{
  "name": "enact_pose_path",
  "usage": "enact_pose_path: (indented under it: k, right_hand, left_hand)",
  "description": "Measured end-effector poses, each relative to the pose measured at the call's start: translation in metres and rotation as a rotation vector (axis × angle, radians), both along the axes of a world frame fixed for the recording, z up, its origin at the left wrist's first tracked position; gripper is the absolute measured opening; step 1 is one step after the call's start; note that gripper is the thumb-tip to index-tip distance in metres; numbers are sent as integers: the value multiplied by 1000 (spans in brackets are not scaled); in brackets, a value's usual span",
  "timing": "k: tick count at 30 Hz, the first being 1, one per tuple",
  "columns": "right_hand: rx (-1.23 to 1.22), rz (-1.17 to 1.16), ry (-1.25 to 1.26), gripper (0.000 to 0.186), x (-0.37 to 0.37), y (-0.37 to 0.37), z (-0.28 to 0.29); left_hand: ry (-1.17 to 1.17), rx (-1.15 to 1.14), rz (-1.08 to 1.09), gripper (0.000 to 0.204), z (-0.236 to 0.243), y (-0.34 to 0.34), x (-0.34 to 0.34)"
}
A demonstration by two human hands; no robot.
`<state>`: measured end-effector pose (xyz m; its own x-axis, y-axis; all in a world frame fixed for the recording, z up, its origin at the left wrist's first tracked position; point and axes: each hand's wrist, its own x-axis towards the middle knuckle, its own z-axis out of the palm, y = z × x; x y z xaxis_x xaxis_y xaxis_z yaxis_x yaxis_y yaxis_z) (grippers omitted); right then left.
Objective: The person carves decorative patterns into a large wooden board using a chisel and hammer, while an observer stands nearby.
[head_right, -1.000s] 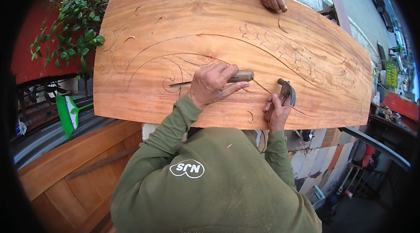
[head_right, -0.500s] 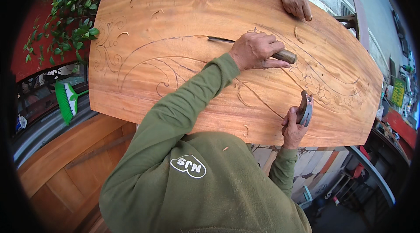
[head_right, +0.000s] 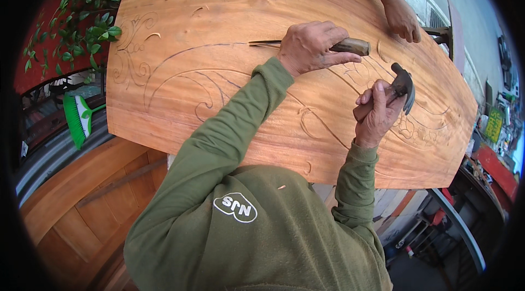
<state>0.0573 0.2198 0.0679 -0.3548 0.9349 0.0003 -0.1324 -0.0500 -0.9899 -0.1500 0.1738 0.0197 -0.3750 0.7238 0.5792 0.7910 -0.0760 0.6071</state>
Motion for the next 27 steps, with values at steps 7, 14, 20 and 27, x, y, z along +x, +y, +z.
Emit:
enact_pose_path:
  k: [7, 14, 20, 27]
  right_hand:
    - [114, 251, -338, 79, -13, 2, -11]
    - [96, -145, 86, 22, 4, 59, 25]
    - [98, 69, -178, 69, -18, 7, -24]
    - [34, -168, 17, 31, -16, 42, 13]
  left_hand:
    - [-59, 9, -28, 53, 10, -3, -10]
    - [-60, -18, -26, 56, 5, -8, -7]
    - [-75, -18, -65, 55, 6, -3, -7]
    - [-100, -1, -58, 54, 2, -9, -12]
